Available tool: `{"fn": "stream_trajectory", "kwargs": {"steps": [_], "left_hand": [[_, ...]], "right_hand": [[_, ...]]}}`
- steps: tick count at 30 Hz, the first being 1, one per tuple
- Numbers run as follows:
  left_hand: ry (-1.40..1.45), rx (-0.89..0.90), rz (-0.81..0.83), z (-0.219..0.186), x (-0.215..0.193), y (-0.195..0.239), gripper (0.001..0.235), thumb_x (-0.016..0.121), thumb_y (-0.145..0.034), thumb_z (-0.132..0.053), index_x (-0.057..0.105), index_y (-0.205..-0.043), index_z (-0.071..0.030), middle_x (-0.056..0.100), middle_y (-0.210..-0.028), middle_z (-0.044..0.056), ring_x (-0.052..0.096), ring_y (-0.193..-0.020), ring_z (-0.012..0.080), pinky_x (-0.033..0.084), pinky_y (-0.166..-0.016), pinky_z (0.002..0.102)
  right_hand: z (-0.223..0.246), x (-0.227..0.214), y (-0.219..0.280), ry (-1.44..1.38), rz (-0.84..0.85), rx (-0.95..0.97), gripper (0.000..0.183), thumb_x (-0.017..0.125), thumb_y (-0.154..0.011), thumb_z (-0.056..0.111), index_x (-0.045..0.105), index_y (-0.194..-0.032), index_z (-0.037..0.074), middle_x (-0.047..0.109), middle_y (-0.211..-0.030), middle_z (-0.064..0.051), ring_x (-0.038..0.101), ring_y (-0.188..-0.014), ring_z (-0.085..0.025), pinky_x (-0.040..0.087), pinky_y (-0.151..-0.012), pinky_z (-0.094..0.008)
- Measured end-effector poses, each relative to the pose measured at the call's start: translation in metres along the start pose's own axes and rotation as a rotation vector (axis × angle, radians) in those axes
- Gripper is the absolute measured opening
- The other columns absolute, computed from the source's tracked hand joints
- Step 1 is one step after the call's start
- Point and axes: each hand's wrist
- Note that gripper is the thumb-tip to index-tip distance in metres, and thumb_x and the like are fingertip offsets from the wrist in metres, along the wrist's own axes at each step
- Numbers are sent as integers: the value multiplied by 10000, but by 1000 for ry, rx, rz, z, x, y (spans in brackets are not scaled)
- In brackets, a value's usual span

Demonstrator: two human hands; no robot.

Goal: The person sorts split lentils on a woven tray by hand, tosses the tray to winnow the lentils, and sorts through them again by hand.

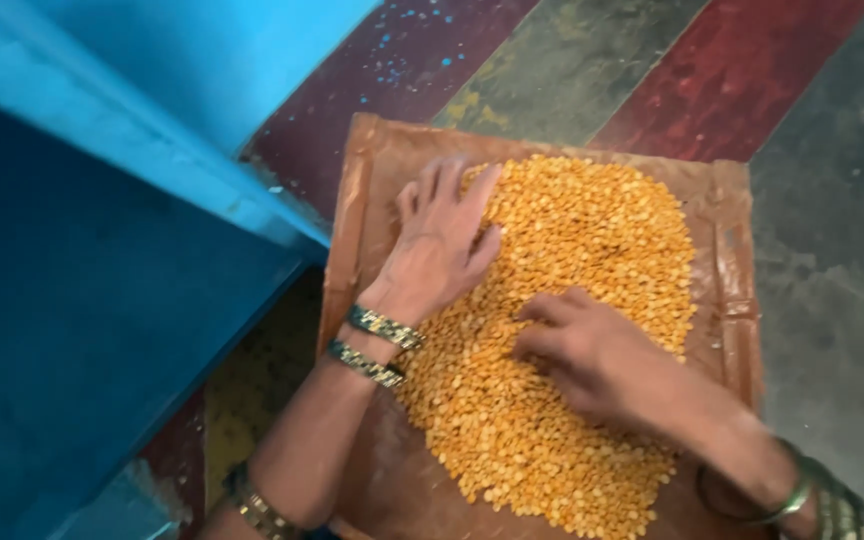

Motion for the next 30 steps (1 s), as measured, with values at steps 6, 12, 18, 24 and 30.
{"fn": "stream_trajectory", "kwargs": {"steps": [6, 12, 18, 24, 30], "left_hand": [[-29, 113, -94, -2, 7, 4, 559, 665, -909, -249, 493, -1416, -86, 454, -1424, 197, 405, -1366, 379, 346, -1090, 558], [9, 134, 5, -11, 13, 14, 528, 675, -974, -324, 497, -1433, -134, 468, -1428, 156, 413, -1385, 340, 350, -1121, 552], [-95, 134, -35, -10, 14, 16, 640, 699, -912, -368, 478, -1461, -125, 441, -1434, 185, 381, -1367, 371, 325, -1073, 564], [-95, 66, 15, -5, 8, 17, 625, 716, -891, -360, 492, -1423, -122, 433, -1428, 185, 387, -1363, 377, 330, -1045, 572], [-105, 67, 28, -16, -2, 27, 677, 756, -822, -285, 484, -1413, -97, 405, -1448, 227, 392, -1330, 404, 353, -1007, 579]], "right_hand": [[-4, -26, 15, 83, -181, 4, 300, 602, -855, 17, 711, -1126, 84, 698, -1176, -73, 642, -1109, -252, 541, -998, -381], [7, -29, 14, 247, -210, 117, 508, 637, -825, 122, 577, -1324, 52, 559, -1351, -177, 525, -1190, -368, 488, -994, -495], [-17, -25, -8, 330, -320, 265, 669, 634, -874, 266, 432, -1483, 79, 399, -1516, -243, 406, -1311, -511, 425, -1026, -638], [-19, -11, -18, 413, -184, 383, 625, 592, -939, 412, 403, -1488, 179, 280, -1571, -212, 317, -1374, -492, 349, -1033, -708], [7, 0, 2, 312, -116, 223, 640, 610, -904, 414, 437, -1475, 181, 300, -1567, -196, 311, -1400, -440, 351, -1020, -661]]}}
Point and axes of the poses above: each hand's wrist, its own y-axis away from the middle knuckle, its own x-axis out of the palm, z = x × y
